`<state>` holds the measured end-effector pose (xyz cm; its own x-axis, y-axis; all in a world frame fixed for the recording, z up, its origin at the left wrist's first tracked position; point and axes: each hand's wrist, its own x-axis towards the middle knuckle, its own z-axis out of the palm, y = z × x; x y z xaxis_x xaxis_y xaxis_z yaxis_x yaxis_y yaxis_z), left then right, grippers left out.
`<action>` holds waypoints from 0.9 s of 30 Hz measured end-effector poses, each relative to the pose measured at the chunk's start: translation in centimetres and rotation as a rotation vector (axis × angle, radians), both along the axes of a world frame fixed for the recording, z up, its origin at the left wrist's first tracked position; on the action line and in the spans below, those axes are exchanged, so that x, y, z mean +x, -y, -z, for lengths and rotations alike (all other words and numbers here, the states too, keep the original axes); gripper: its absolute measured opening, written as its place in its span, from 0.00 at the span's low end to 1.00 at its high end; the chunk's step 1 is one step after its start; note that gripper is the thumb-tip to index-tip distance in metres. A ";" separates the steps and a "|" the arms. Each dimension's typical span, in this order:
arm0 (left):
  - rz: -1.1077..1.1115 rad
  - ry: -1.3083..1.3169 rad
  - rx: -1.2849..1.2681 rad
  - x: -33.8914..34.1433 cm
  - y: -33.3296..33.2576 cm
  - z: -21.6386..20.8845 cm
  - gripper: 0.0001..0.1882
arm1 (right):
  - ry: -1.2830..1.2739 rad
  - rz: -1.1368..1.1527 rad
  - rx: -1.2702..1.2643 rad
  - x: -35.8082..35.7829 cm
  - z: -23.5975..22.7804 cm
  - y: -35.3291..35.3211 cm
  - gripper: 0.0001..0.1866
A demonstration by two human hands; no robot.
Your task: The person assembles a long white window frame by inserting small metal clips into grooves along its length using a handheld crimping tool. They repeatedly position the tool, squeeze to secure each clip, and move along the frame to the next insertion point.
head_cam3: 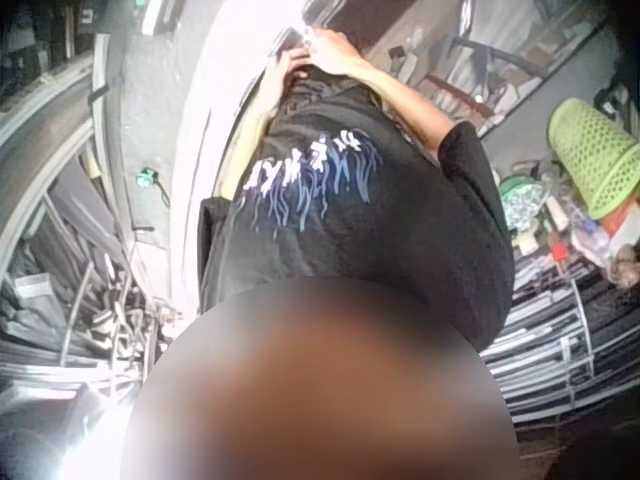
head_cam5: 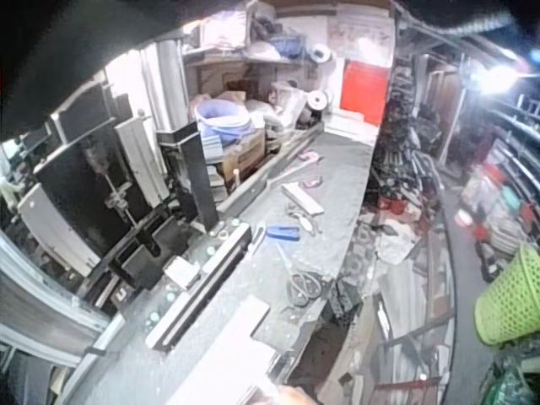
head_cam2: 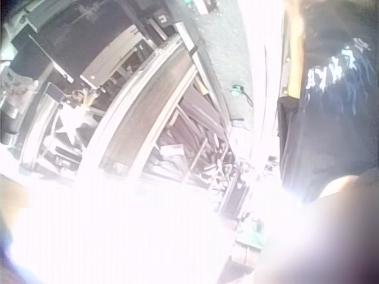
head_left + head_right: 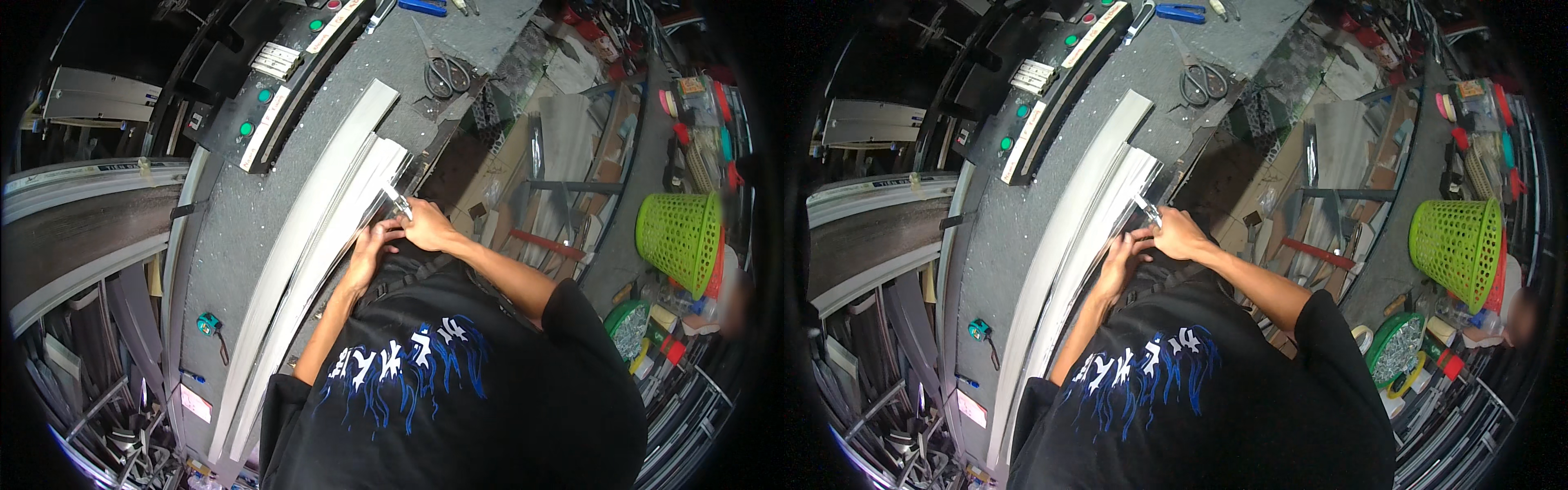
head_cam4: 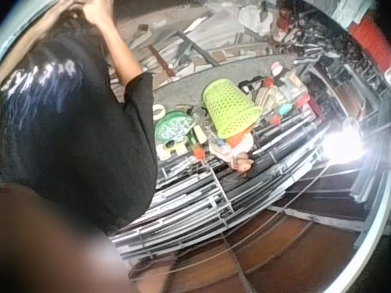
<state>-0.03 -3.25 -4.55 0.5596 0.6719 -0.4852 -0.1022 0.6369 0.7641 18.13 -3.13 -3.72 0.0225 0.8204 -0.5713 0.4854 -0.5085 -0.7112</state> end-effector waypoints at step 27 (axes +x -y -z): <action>-0.237 0.130 -0.019 0.6 0.0 1.3 0.28 | 0.270 -0.547 -0.269 4.0 -5.3 -4.2 0.21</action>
